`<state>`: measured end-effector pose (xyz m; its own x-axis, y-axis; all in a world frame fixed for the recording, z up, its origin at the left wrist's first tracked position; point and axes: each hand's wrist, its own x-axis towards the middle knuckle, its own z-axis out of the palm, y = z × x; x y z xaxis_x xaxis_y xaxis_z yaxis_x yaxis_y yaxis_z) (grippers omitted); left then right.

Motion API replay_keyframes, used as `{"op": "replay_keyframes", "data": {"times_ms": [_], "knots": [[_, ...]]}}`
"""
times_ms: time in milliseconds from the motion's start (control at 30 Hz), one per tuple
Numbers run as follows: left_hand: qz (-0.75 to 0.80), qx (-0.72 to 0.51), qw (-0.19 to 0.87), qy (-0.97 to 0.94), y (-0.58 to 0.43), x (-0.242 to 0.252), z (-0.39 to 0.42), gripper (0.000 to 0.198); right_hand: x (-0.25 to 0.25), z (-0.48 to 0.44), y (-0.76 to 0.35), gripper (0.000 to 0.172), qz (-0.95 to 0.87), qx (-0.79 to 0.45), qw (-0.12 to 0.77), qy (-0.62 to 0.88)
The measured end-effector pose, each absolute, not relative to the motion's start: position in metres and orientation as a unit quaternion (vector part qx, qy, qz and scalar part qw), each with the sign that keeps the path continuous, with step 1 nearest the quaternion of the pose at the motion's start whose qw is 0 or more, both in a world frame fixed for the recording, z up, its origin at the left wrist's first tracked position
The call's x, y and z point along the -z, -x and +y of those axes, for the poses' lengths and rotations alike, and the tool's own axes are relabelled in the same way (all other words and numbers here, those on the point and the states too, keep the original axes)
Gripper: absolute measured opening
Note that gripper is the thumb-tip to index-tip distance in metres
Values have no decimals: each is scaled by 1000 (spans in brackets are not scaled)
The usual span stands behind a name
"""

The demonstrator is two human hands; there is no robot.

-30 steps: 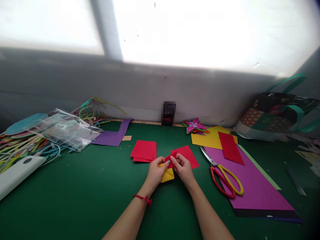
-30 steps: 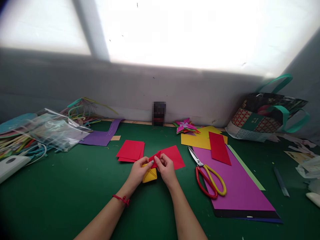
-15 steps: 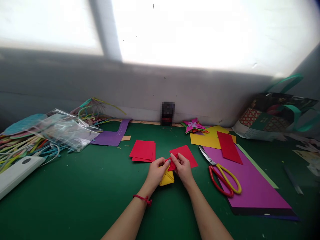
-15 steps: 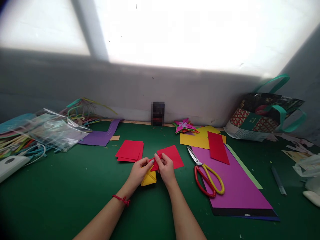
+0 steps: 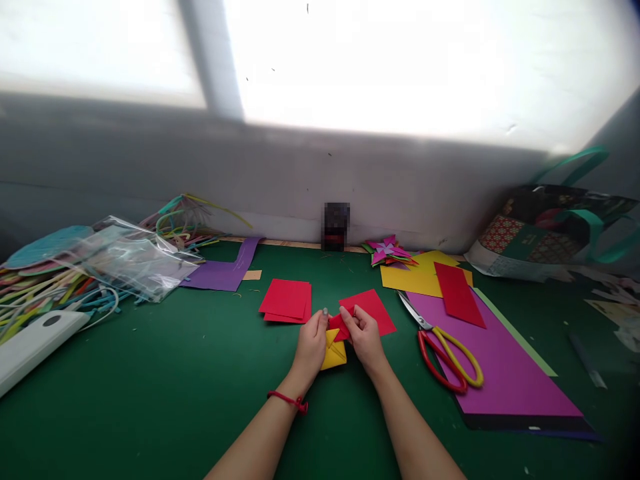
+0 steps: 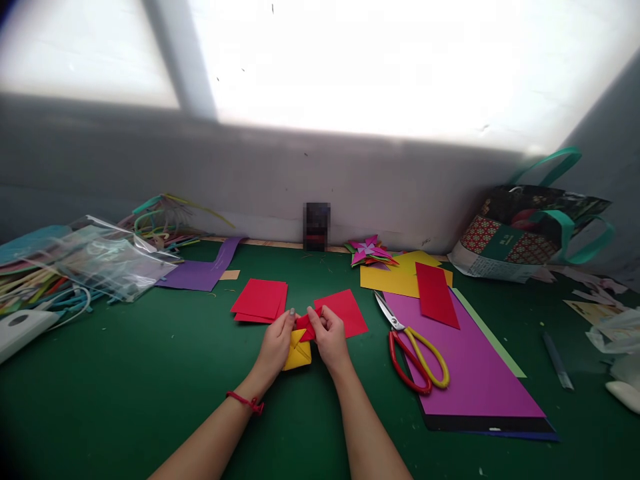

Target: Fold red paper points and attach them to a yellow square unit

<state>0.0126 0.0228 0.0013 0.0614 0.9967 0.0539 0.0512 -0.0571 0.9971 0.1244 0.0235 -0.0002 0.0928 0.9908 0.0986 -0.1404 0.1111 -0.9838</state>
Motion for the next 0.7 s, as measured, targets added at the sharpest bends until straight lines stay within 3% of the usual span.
{"op": "replay_keyframes", "data": {"times_ms": [467,700], "knots": [[524,-449,396,-606,-11,-1,24,39,5,23,-119,34,-499,-448,562,484],[546,-424,308,-654,-10,-3,18,39,8,21,-117,33,-503,-363,574,534]]}}
